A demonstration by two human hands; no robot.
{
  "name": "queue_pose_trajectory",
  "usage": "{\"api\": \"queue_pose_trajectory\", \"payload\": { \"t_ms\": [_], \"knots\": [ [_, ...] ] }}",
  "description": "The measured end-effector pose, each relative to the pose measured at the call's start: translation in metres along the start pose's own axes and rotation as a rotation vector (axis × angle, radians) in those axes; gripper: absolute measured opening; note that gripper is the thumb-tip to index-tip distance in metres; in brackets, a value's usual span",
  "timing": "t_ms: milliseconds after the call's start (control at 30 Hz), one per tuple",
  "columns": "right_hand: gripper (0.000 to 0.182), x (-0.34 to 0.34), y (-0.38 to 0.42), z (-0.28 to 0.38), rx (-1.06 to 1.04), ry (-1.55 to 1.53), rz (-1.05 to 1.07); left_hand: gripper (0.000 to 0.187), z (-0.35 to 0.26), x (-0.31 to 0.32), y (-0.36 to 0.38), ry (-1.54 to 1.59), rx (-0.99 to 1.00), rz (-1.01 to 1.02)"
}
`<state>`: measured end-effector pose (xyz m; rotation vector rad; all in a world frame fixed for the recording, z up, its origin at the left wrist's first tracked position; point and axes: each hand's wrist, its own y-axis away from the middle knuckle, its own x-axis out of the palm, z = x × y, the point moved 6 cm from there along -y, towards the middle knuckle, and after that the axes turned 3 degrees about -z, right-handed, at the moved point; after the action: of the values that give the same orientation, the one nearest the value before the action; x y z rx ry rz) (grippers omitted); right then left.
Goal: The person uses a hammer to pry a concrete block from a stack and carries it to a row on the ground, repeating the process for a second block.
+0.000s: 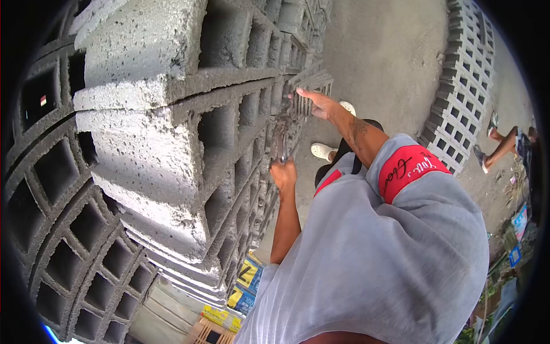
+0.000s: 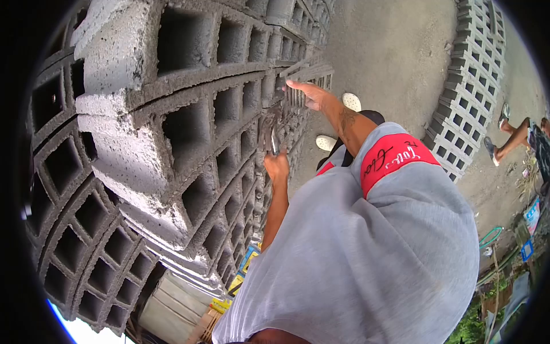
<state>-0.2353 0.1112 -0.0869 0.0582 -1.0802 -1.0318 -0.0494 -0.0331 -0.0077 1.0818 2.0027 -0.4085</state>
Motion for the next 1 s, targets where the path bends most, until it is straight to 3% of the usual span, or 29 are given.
{"api": "queue_pose_trajectory", "payload": {
  "t_ms": [33,67,100,133,167,233,300,367,400,433,500,567,633,667,767,800,833,900,933,967,1000],
  "knots": [
    [0.066,0.002,-0.003,0.000,-0.013,0.019,0.035,0.019,-0.011,-0.023,0.013,0.198,0.250,-0.185],
    [0.062,0.006,0.001,-0.025,0.009,0.025,0.069,0.019,0.000,-0.037,0.025,0.179,0.237,-0.173],
    [0.062,0.048,0.054,-0.134,0.199,-0.223,0.056,0.015,0.003,-0.135,0.081,-0.073,0.179,-0.091],
    [0.062,0.071,0.054,-0.143,0.182,-0.276,0.049,0.012,-0.006,-0.164,0.082,-0.119,0.229,-0.126],
    [0.061,0.072,0.049,-0.130,0.138,-0.274,0.031,0.012,-0.018,-0.168,0.078,-0.120,0.233,-0.140],
    [0.062,0.080,0.046,-0.122,0.137,-0.264,0.047,0.043,-0.011,-0.163,0.075,-0.143,-0.179,0.089],
    [0.061,0.088,0.050,-0.119,0.168,-0.235,0.069,0.044,0.004,-0.149,0.065,-0.251,-0.166,0.088],
    [0.060,0.091,0.051,-0.123,0.197,-0.253,0.079,0.042,0.014,-0.133,0.056,-0.134,-0.214,0.112],
    [0.059,0.093,0.051,-0.126,0.223,-0.266,0.093,0.039,0.009,-0.127,0.048,-0.369,-0.136,0.171],
    [0.059,0.096,0.051,-0.130,0.223,-0.269,0.092,0.039,0.023,-0.126,0.047,-0.372,-0.136,0.173],
    [0.058,0.096,0.050,-0.127,0.219,-0.257,0.082,0.035,0.055,-0.119,0.044,-0.539,-0.357,0.257],
    [0.057,0.095,0.052,-0.127,0.236,-0.266,0.078,0.037,0.052,-0.127,0.059,-0.485,-0.415,0.313],
    [0.049,0.096,0.050,-0.123,0.210,-0.391,0.040,0.014,0.001,-0.154,0.061,-0.037,0.146,-0.111],
    [0.046,0.098,0.050,-0.123,0.231,-0.426,0.013,0.008,-0.022,-0.164,0.064,-0.132,0.328,-0.084],
    [0.045,0.098,0.045,-0.129,0.233,-0.441,0.069,0.009,-0.043,-0.164,0.061,-0.144,0.479,-0.257],
    [0.045,0.098,0.042,-0.130,0.235,-0.438,0.074,0.021,0.001,-0.149,0.054,-0.111,0.039,-0.025],
    [0.047,0.099,0.042,-0.131,0.241,-0.444,0.073,0.021,0.015,-0.143,0.049,-0.111,0.038,-0.027],
    [0.048,0.097,0.049,-0.133,0.239,-0.442,0.060,0.028,0.063,-0.118,0.040,-0.503,-0.369,0.298],
    [0.049,0.093,0.052,-0.131,0.242,-0.369,0.021,0.043,0.058,-0.125,0.042,-0.506,-0.368,0.330],
    [0.049,0.086,0.052,-0.128,0.252,-0.297,-0.021,0.043,0.053,-0.120,0.045,-0.491,-0.347,0.339],
    [0.054,0.084,0.054,-0.127,0.244,-0.285,-0.029,0.034,0.023,-0.133,0.052,-0.369,-0.184,0.143]
  ]
}}
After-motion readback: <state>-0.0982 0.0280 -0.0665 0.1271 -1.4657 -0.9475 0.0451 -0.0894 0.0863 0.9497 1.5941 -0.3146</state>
